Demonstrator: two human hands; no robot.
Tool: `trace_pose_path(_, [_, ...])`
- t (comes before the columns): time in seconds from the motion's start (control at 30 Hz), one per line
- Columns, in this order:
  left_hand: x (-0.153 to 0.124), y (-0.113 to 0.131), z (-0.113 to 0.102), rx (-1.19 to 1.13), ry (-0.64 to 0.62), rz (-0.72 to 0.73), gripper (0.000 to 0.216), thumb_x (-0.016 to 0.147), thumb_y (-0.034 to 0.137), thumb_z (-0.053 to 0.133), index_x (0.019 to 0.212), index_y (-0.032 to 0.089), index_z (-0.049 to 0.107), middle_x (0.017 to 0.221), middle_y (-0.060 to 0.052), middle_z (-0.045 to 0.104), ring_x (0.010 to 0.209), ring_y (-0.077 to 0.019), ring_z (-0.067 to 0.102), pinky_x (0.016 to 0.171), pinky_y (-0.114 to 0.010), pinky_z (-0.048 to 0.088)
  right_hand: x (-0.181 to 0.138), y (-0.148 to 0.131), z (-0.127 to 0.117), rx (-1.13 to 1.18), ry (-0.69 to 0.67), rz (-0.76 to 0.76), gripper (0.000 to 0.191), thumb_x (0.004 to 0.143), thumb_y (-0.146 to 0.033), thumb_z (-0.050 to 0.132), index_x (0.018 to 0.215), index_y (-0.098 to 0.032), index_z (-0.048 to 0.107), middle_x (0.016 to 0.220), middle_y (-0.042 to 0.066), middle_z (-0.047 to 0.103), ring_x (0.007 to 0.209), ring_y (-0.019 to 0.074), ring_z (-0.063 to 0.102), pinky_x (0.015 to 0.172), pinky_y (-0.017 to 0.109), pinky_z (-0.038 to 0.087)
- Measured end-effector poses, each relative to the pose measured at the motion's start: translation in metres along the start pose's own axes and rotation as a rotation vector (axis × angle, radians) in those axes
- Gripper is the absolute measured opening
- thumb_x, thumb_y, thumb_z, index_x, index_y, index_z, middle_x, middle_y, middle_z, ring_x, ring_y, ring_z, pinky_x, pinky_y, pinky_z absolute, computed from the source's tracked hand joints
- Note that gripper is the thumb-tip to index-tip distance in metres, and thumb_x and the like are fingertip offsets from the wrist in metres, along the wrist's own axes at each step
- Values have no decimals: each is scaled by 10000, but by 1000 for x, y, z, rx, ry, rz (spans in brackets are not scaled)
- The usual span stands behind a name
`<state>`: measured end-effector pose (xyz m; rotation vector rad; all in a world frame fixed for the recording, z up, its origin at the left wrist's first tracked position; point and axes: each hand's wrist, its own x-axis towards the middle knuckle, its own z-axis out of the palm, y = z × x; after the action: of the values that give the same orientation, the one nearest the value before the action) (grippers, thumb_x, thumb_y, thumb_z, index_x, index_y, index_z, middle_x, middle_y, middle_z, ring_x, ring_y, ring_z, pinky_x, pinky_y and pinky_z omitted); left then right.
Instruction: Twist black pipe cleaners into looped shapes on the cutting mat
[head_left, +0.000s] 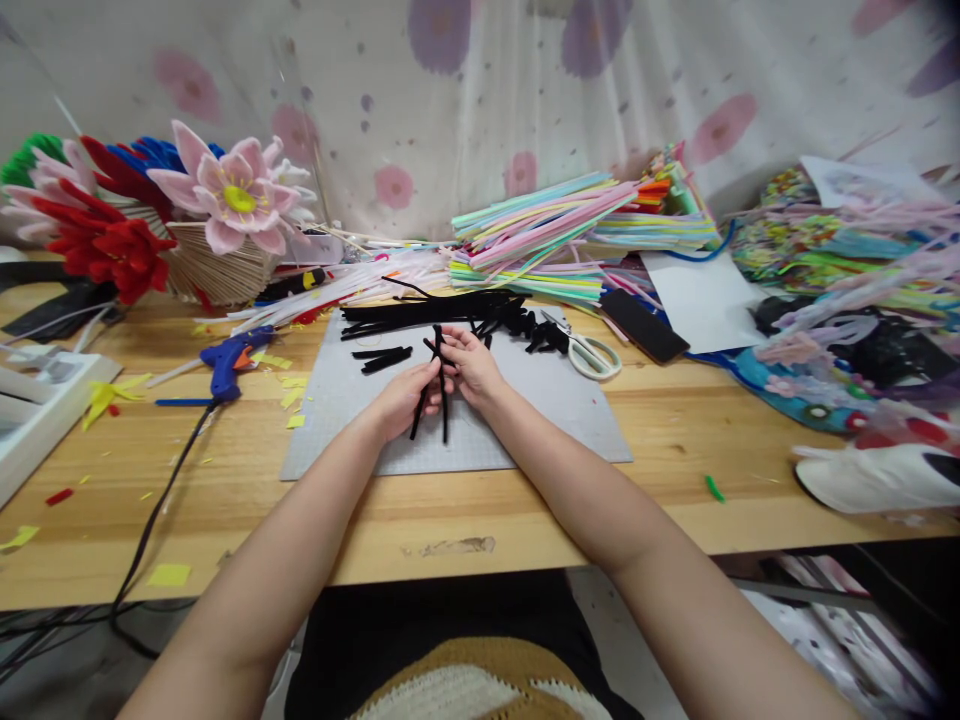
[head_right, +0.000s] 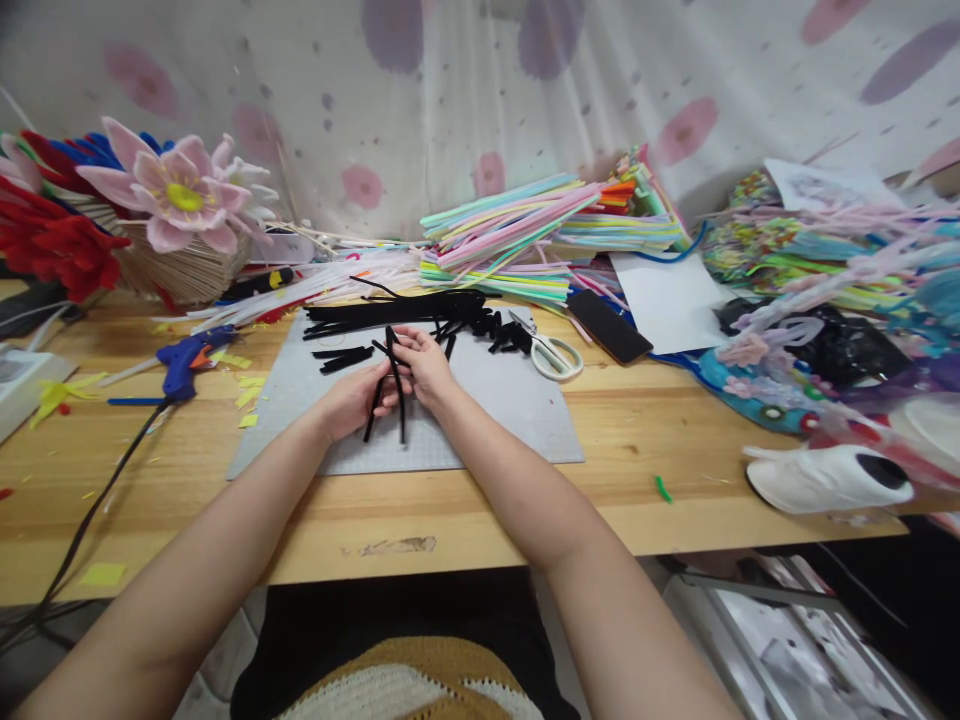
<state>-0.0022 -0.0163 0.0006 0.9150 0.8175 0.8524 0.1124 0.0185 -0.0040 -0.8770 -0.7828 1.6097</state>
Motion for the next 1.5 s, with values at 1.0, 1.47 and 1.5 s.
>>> trace_pose_path(1.0, [-2,1,-2,308,343,88,194,780,309,563,698,135,540,497,51,429,344,-15,284,339,-157,143,9,11,-6,-147,-27,-106,151,710,-220,587,763,-201,447,603,-59,550,602,90,558,564,216,458])
trace_pose_path(1.47, [-2,4,-9,324,522,161,199,694,287,623,603,131,538,453,46,435,357,-23,288,352,-169,143,1,7,0,-285,49,-199,300,665,-406,662,813,-197,505,564,-66,520,436,42,442,378,155,312])
trace_pose_path(1.5, [-2,3,-9,329,508,164,201,695,286,626,603,130,539,458,43,442,357,-22,289,353,-169,143,2,7,-1,-277,69,-194,289,666,-408,663,783,-192,512,541,-70,505,417,36,420,372,155,303])
